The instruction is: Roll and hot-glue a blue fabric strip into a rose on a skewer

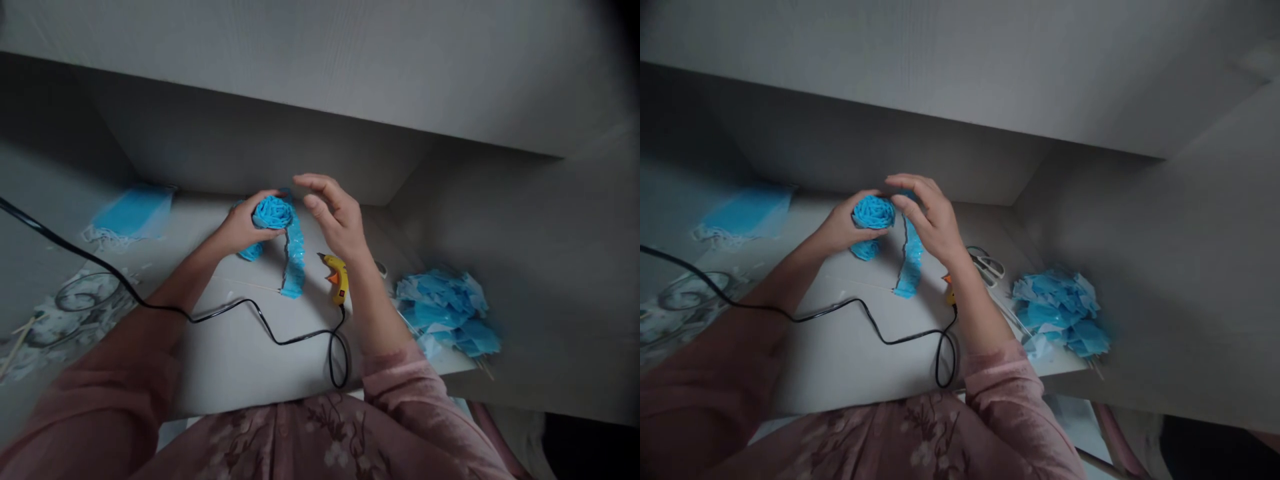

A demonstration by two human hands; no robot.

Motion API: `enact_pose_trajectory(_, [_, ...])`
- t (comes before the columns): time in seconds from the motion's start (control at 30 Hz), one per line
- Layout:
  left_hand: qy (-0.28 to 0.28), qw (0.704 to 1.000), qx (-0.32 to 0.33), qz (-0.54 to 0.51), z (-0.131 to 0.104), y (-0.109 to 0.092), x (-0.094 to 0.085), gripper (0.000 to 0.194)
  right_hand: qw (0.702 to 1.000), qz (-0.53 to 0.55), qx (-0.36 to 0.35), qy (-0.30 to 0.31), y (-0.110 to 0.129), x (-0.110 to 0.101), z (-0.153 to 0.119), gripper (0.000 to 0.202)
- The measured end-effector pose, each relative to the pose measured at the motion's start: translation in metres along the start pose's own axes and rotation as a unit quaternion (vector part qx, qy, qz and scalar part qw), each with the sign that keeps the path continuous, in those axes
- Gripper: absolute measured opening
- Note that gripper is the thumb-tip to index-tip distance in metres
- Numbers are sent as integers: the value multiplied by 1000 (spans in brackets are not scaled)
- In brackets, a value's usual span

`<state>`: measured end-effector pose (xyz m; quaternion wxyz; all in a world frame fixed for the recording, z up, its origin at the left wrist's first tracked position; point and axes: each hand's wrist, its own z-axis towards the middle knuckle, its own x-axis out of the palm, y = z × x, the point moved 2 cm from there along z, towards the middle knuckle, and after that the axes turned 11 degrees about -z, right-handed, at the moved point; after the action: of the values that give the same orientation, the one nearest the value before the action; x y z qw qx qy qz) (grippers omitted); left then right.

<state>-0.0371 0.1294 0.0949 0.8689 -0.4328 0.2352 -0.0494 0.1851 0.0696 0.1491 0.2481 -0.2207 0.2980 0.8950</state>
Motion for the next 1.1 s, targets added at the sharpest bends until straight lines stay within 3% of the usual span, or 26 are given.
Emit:
enact_pose_trajectory(0.13, [-4, 999, 44, -10, 2, 12, -1, 99, 996, -36, -51, 62, -2, 3, 2, 80])
enact_pose_trajectory(0.23, [-7, 998, 57, -11, 4, 19, 0, 116, 992, -69, -58, 90, -3, 10, 1, 87])
enact_pose_trajectory(0.37, [-2, 999, 43, 3, 1, 16, 1, 123, 994, -81, -30, 73, -3, 13, -1, 72])
enact_pose_trajectory(0.6, [14, 999, 28, 21, -2, 9, 4, 114, 995, -72, -34, 59, -2, 11, -4, 41])
enact_pose_trajectory(0.77, [22, 999, 32, 15, -1, 12, 6, 108, 994, -98, -39, 25, 0, 14, -4, 34])
enact_pose_trajectory(0.93, [-14, 1000, 9, 10, -1, 14, 2, 110, 995, -84, -12, 51, -3, 7, -3, 45])
enact_pose_trajectory(1.1, [-43, 999, -13, -3, 1, 16, 1, 121, 987, -81, -63, 127, -7, 11, -2, 78])
